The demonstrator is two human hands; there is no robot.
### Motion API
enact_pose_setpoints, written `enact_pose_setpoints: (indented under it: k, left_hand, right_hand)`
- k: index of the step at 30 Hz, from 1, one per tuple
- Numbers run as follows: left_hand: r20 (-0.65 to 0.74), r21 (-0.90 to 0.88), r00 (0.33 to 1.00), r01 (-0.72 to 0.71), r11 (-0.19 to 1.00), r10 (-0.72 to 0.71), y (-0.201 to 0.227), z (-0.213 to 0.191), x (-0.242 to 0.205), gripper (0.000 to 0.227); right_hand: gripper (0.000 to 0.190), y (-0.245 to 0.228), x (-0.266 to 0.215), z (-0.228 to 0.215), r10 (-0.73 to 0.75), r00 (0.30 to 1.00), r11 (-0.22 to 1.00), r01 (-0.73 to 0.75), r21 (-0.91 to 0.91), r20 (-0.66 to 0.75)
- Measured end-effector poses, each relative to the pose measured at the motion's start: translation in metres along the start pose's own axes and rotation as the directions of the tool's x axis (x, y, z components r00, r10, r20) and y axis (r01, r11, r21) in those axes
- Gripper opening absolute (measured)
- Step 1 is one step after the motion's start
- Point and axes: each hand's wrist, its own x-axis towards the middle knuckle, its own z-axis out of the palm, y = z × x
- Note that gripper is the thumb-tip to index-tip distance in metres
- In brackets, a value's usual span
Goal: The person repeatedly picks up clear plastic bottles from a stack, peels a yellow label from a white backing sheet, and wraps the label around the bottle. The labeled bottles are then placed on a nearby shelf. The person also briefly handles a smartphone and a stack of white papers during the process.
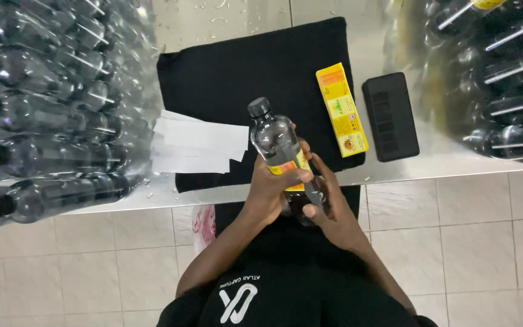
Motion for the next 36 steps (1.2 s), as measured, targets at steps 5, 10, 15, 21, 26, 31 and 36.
enact_pose_setpoints:
  k: [5,10,15,21,26,31,36]
  left_hand:
    - [0.030,0.134,0.998,-0.057,0.989,0.053,0.017,0.013,-0.014,0.086]
    - [-0.024,0.087,0.995,-0.094,0.992,0.096,0.002,0.004,-0.021,0.079]
    - [0.050,0.002,0.996,-0.067,0.998,0.067,0.018,0.001,-0.018,0.074]
    - [0.066,0.193,0.993,-0.113,0.975,0.102,0.002,0.009,-0.028,0.086]
    - [0.160,0.330,0.983,-0.135,0.934,0.085,-0.008,0.005,-0.034,0.100]
    - [0.367,0.574,0.920,-0.338,0.745,0.135,0.009,0.050,-0.035,0.100]
    - [0.562,0.510,0.795,-0.550,0.661,0.228,-0.030,0.069,-0.012,0.102]
  right_hand:
    - [0.105,-0.009,-0.005,0.008,-0.024,0.993,0.994,0.011,-0.108,-0.116]
    - [0.111,0.040,-0.011,0.011,-0.208,0.950,0.973,0.176,-0.152,-0.231]
    - [0.106,0.040,-0.017,0.016,-0.251,0.939,0.956,0.202,-0.213,-0.237]
    - [0.101,0.046,-0.023,0.010,-0.282,0.915,0.954,0.237,-0.183,-0.288]
    - [0.106,0.029,-0.019,0.021,-0.337,0.885,0.936,0.279,-0.213,-0.321]
    - [0.080,0.016,-0.014,-0.002,0.004,0.893,0.897,-0.203,-0.394,-0.450]
    - [0.071,0.035,-0.001,-0.069,-0.362,0.744,0.796,-0.066,-0.602,-0.561]
